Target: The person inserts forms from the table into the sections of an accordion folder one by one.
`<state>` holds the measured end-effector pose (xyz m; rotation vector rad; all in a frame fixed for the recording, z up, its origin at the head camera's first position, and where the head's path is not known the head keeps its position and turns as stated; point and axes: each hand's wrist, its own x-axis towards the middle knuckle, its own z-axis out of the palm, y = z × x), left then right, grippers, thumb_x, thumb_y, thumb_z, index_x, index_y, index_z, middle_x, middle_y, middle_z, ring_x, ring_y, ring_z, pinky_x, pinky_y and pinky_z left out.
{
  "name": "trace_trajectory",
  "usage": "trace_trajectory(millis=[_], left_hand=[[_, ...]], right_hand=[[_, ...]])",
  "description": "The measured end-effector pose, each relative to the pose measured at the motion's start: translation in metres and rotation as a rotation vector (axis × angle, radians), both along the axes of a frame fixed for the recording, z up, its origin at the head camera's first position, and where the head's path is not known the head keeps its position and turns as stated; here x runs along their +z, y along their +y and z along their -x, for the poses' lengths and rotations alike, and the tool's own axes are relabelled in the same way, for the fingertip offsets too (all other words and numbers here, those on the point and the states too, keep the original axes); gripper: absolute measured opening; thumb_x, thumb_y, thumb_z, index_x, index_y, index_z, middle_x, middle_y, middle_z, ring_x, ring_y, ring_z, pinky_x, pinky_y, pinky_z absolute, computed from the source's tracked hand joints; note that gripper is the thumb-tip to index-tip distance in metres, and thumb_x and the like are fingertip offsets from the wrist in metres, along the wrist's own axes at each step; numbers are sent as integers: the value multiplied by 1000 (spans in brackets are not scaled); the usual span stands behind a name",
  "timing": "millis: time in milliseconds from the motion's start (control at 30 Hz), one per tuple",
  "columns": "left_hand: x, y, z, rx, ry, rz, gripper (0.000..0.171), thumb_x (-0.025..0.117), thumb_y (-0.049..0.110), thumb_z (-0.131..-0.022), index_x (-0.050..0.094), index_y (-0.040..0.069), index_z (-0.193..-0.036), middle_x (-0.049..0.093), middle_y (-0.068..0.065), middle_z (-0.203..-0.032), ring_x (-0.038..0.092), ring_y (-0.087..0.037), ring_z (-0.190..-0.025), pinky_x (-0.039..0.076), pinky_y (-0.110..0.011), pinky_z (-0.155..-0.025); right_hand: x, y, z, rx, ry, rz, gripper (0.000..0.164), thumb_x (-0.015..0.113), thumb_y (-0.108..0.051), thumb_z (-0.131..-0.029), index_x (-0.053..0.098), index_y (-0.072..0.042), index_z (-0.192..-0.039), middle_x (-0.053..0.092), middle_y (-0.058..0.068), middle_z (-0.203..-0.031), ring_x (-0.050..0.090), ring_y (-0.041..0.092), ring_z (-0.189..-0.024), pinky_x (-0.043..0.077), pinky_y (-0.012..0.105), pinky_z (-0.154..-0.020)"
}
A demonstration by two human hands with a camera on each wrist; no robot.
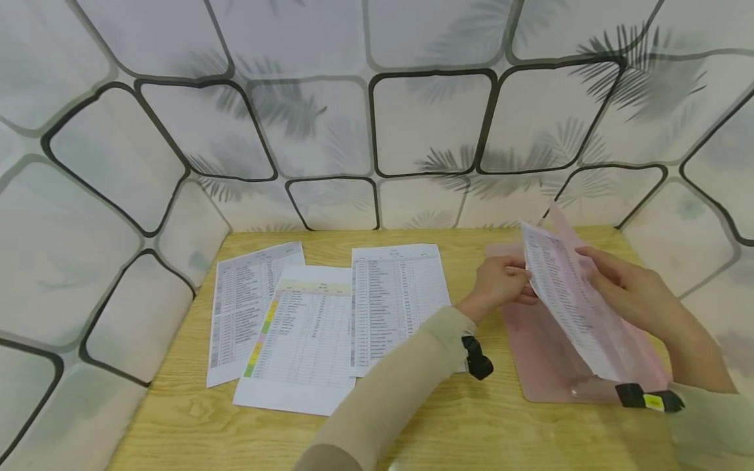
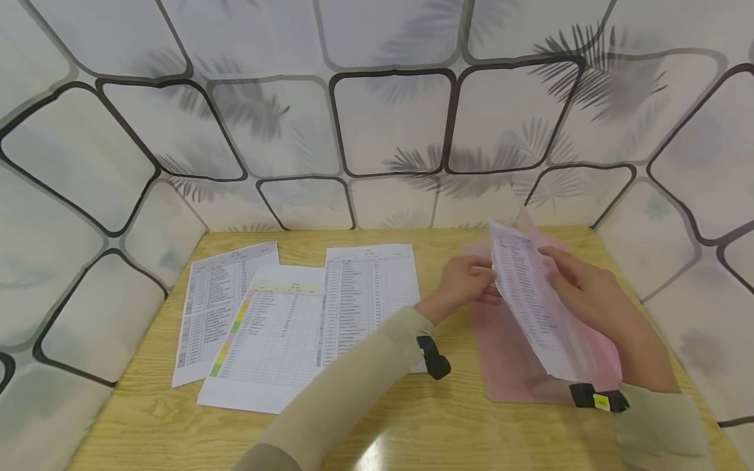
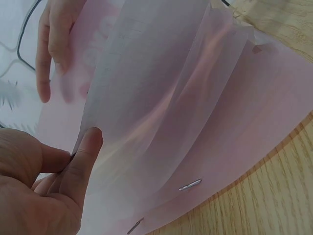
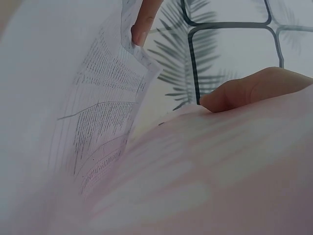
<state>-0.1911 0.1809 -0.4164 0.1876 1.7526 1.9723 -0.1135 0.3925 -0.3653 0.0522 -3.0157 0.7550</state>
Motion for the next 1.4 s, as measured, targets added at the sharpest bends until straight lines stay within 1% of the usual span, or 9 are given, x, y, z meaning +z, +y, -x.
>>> trace_trajectory(millis=[233,400,667,933,1100,1167,1200,1300,1400], left_hand=[[2,2,-2,-4,8,9,23,63,0,-101,69,-7,-122,78,-28,-89,76,-50,-92,67,-41,-67],[2,4,-3,1,17,25,22,63,1,-102,69,-7,-121,78,-27,-88,76,-50,-90,67,-43,-67],[0,11,-1,49,20,117,18,66,2,-98,72,0,-115,79,-15,-80,80,-38,-77,65,-34,-60],[1,13,-1,91,37,149,9,68,2,-97,72,2,-105,77,-14,-75,79,-38,-73,64,-33,-57],[0,14,-1,94,54,150,5,67,1,-97,70,5,-95,75,-13,-73,78,-40,-73,64,-33,-56],[1,14,-2,91,51,147,6,68,1,-97,70,5,-93,75,-13,-73,78,-41,-74,64,-33,-56],[2,14,-2,90,49,145,5,69,2,-98,70,5,-94,76,-13,-73,78,-41,-74,64,-33,-56],[3,12,-2,83,30,129,2,71,6,-98,71,4,-97,76,-13,-74,79,-40,-76,65,-34,-59],[2,10,-1,72,11,116,5,73,10,-99,72,6,-101,76,-11,-74,79,-37,-75,65,-34,-61]], right_hand=[[3,-4,1,2,-36,16,56,51,-30,-111,40,-7,-161,57,43,-138,66,52,-107,52,36,-71],[4,-6,2,2,-22,22,56,52,-29,-111,42,-7,-161,59,42,-137,66,49,-105,50,34,-71],[2,-9,1,7,0,31,55,53,-30,-111,44,-8,-160,62,39,-135,66,48,-109,48,28,-71],[3,-11,1,14,-2,21,54,52,-29,-111,44,-7,-160,62,38,-135,65,49,-112,51,38,-76],[4,-13,0,11,-27,20,55,49,-31,-112,41,-8,-162,58,38,-141,61,54,-119,52,58,-84],[4,-13,-1,12,-21,18,55,50,-30,-112,41,-8,-162,58,38,-141,61,55,-119,51,61,-86],[3,-12,-1,12,-17,17,55,50,-30,-111,42,-8,-161,59,38,-141,61,54,-118,52,59,-84],[2,-10,1,16,8,15,54,52,-29,-110,45,-9,-160,62,37,-136,64,50,-112,53,44,-78],[0,-8,2,15,23,14,53,54,-28,-110,47,-9,-158,65,37,-132,66,47,-107,48,30,-72]])
